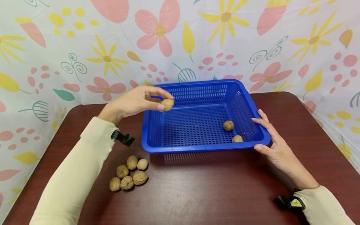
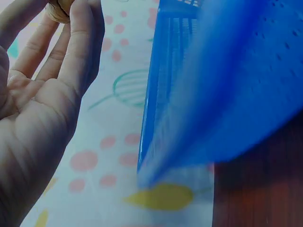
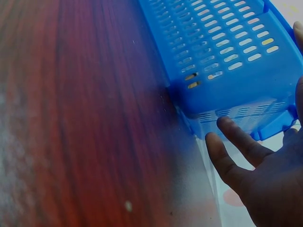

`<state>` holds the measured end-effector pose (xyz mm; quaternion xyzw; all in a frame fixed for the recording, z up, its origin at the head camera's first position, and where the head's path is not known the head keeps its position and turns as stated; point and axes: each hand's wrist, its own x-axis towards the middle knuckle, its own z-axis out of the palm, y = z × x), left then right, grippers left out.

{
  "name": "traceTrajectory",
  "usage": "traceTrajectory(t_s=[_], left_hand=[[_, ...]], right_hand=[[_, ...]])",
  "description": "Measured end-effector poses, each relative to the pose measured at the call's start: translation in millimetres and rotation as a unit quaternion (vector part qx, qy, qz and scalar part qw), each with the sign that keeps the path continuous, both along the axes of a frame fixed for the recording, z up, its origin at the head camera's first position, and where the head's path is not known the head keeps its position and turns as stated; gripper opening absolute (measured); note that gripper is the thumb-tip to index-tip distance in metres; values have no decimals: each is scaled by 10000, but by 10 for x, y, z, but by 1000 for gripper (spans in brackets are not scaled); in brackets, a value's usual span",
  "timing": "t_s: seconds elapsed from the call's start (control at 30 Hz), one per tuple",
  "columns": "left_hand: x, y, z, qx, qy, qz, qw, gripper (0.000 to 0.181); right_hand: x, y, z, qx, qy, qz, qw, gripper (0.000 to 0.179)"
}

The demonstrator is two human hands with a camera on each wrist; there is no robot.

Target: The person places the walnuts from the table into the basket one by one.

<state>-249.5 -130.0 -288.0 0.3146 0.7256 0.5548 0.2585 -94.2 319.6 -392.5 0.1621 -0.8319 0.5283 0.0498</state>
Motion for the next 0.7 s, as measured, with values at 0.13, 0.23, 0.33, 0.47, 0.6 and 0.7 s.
traceTrajectory(t_s=[0.13,0.23,0.33,0.47,0.6,0.7], left_hand=[[-160,317,35,158,-402,-200,9989,38],[-257,545,42,123,-499,-345,9981,40],[-337,762,47,101,-579,-511,9970,42],[-414,1019,53,87,-735,-660,9951,43],[-470,1240,2,192,-957,-740,9925,44],[-501,1393,-74,286,-1110,-839,9899,43]], right_hand=[[-10,-3,9,69,28,-16,10000,73],[0,-5,15,117,13,-69,9999,73],[11,-7,20,104,-3,-80,9999,73],[11,-9,32,70,32,-67,9999,72],[28,-23,18,10,35,-41,10000,73],[36,-39,8,-98,24,17,9999,73]])
